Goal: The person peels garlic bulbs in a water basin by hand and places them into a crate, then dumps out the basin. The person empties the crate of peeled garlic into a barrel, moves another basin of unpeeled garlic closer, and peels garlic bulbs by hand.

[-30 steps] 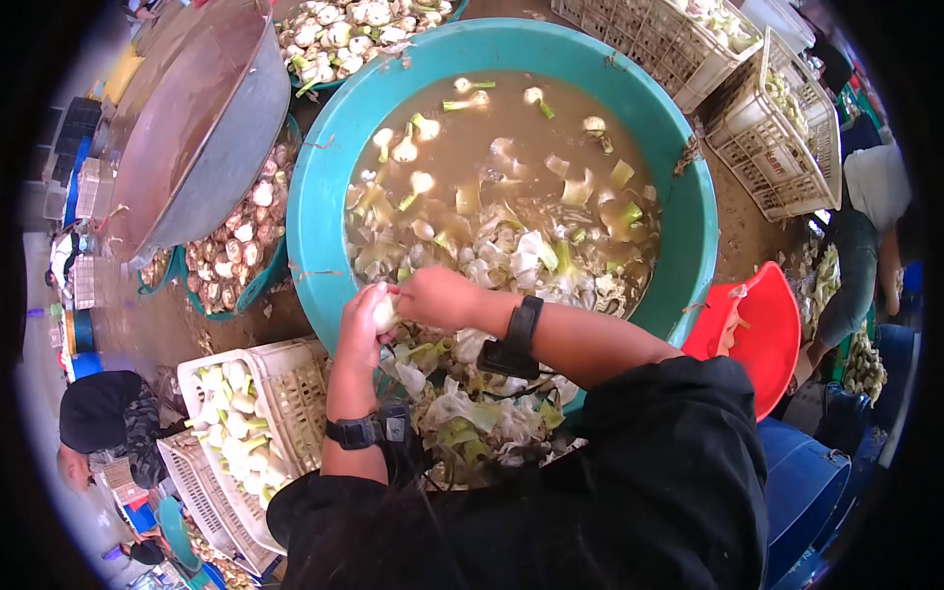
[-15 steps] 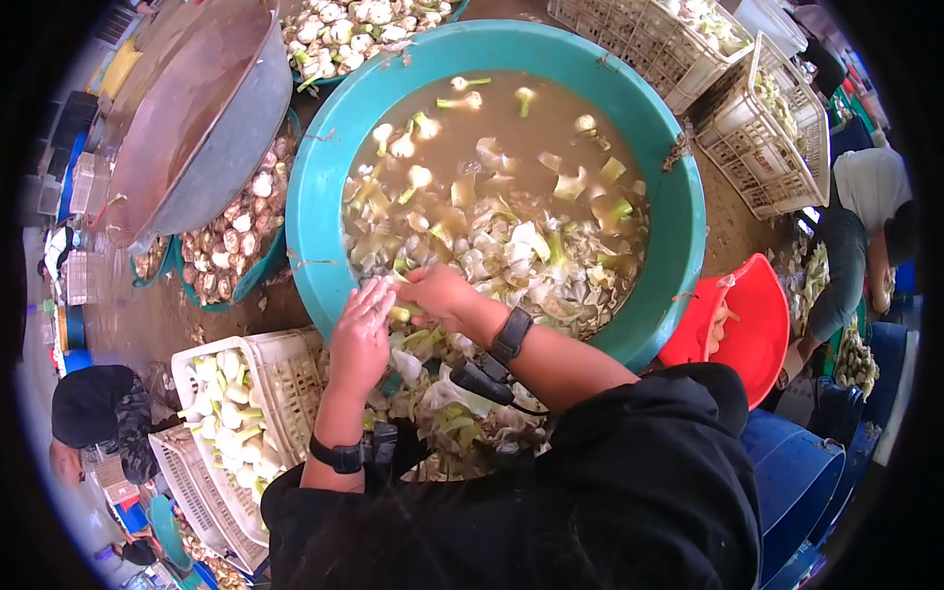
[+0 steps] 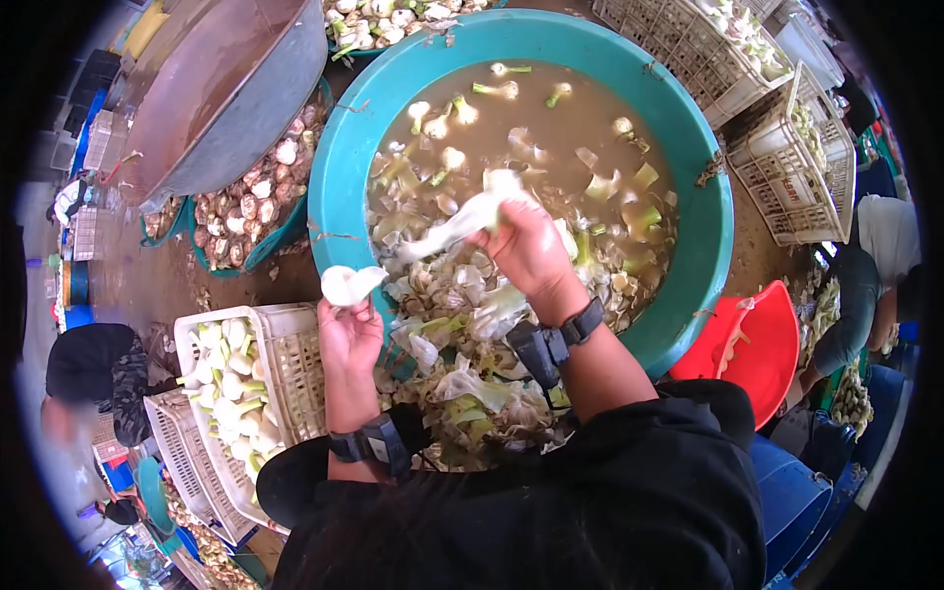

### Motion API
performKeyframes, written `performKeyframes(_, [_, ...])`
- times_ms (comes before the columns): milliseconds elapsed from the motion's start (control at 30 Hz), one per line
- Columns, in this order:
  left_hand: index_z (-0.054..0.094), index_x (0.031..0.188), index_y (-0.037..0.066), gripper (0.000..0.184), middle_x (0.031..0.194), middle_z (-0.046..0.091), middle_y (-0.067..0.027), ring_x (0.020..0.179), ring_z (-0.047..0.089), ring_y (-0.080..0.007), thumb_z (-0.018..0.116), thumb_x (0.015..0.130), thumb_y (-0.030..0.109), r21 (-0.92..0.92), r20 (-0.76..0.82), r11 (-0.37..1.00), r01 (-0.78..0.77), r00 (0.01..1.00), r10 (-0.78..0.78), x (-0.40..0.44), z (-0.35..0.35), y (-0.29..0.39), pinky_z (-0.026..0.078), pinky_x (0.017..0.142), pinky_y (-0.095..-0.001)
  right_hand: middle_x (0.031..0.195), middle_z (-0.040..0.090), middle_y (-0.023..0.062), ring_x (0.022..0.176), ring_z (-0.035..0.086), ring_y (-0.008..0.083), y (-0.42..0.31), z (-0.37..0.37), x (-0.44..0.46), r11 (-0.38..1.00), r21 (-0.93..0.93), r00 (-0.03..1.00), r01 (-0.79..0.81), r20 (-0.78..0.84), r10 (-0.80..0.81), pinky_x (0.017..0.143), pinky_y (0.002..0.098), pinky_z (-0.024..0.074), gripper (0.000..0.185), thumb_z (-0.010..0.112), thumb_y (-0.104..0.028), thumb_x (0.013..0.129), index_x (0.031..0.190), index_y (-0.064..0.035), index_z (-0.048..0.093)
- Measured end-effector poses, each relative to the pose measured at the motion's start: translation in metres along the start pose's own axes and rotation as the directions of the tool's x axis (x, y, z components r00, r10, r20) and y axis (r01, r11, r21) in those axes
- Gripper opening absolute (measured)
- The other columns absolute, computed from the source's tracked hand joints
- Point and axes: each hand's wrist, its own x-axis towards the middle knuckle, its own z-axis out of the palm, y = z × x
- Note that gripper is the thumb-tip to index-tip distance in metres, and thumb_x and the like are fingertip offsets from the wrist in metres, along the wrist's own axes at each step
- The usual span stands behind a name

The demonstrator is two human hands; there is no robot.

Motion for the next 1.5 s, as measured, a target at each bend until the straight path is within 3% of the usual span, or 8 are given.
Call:
performKeyframes(100, [0.055, 0.081, 0.005, 0.022, 0.061, 0.054, -0.0030, 0.046, 0.048, -0.0109, 0.045, 0.083, 0.025, -0.030, -0.121, 1.000, 0.009, 0.993, -0.013, -0.003, 0.008, 0.007, 0.037, 0.039, -0.0218, 0.098, 0.059, 0.0159, 0.090, 0.058, 0.0254, -0.004, -0.003, 0.009, 0.981, -0.195, 0.999, 0.015, 0.042, -0.007, 0.076, 0.0379, 0.0464, 0.036, 0.049, -0.029, 0.085, 0.107, -0.0007, 0.052])
performKeyframes(167, [0.053, 0.081, 0.009, 0.018, 0.060, 0.051, -0.0012, 0.046, 0.044, -0.0091, 0.047, 0.082, 0.025, 0.127, -0.168, 0.991, -0.052, 0.983, 0.073, -0.001, 0.000, 0.007, 0.035, 0.043, -0.0221, 0.088, 0.062, 0.0153, 0.081, 0.059, 0.0233, 0.012, 0.025, 0.006, 0.148, -0.989, 0.980, 0.011, 0.040, 0.192, 0.072, 0.0365, 0.0465, 0.040, 0.048, -0.040, 0.084, 0.095, -0.0023, 0.058])
performKeyframes(433, [0.053, 0.082, 0.008, 0.021, 0.059, 0.047, 0.0029, 0.042, 0.035, -0.0056, 0.046, 0.086, 0.028, 0.389, -0.270, 0.861, -0.328, 0.853, 0.447, -0.014, 0.027, -0.010, 0.027, 0.038, -0.0210, 0.072, 0.061, 0.0173, 0.069, 0.061, 0.0312, 0.100, 0.039, 0.010, 0.430, -0.902, 0.945, -0.036, 0.109, 0.309, 0.061, 0.0363, 0.0475, 0.047, 0.049, -0.048, 0.080, 0.072, -0.0037, 0.061])
performKeyframes(600, [0.052, 0.077, 0.010, 0.024, 0.055, 0.043, 0.0047, 0.039, 0.032, -0.0056, 0.043, 0.085, 0.030, -0.099, -0.271, 0.995, -0.008, 0.962, -0.019, -0.013, 0.003, 0.021, 0.026, 0.037, -0.0203, 0.075, 0.061, 0.0143, 0.073, 0.060, 0.0302, 0.069, 0.034, 0.015, -0.494, -0.868, 0.930, -0.044, -0.216, 0.296, 0.065, 0.0386, 0.0477, 0.026, 0.061, -0.032, 0.078, 0.084, -0.0069, 0.062])
performKeyframes(833, [0.046, 0.064, 0.016, 0.024, 0.049, 0.036, 0.0069, 0.038, 0.032, -0.0034, 0.046, 0.083, 0.030, 0.383, -0.293, 0.907, -0.173, 0.909, 0.297, -0.015, 0.017, 0.014, 0.022, 0.034, -0.0202, 0.095, 0.058, 0.0072, 0.085, 0.055, 0.0239, 0.113, 0.084, 0.028, 0.056, -0.660, 0.651, 0.749, 0.749, 0.124, 0.069, 0.0351, 0.0477, 0.023, 0.062, -0.011, 0.064, 0.086, -0.0138, 0.064])
performKeyframes(1067, [0.037, 0.060, 0.012, 0.046, 0.053, 0.034, 0.0015, 0.041, 0.031, -0.0109, 0.036, 0.087, 0.050, -0.206, -0.310, 0.587, -0.783, 0.621, 0.720, -0.067, -0.037, 0.099, 0.029, 0.039, -0.0273, 0.072, 0.058, 0.0238, 0.065, 0.058, 0.0321, 0.116, -0.053, 0.115, 0.230, -0.960, 0.939, -0.157, -0.218, -0.266, 0.062, 0.0414, 0.0437, 0.054, 0.051, -0.047, 0.083, 0.078, 0.0056, 0.058])
performKeyframes(1233, [0.053, 0.081, 0.002, 0.045, 0.079, 0.057, -0.0078, 0.076, 0.052, -0.0193, 0.040, 0.087, 0.045, 0.303, -0.116, 0.953, -0.006, 0.992, 0.043, -0.014, 0.023, 0.024, 0.041, 0.073, -0.0311, 0.085, 0.057, 0.0156, 0.071, 0.054, 0.0213, 0.120, -0.111, 0.217, 0.691, -0.423, 0.676, -0.586, -0.725, 0.129, 0.059, 0.0363, 0.0442, 0.033, 0.051, -0.034, 0.086, 0.088, -0.0013, 0.059])
performKeyframes(1500, [0.044, 0.116, 0.001, 0.072, 0.104, 0.051, -0.0117, 0.068, 0.056, -0.0165, 0.041, 0.080, 0.064, 0.837, -0.109, 0.547, -0.012, 0.976, 0.189, 0.066, 0.059, -0.020, 0.042, 0.049, -0.0240, 0.070, 0.055, 0.0172, 0.068, 0.056, 0.0298, 0.083, -0.027, 0.079, 0.333, -0.943, 0.995, 0.007, 0.041, 0.095, 0.066, 0.0386, 0.0430, 0.040, 0.033, -0.030, 0.094, 0.085, 0.0022, 0.055])
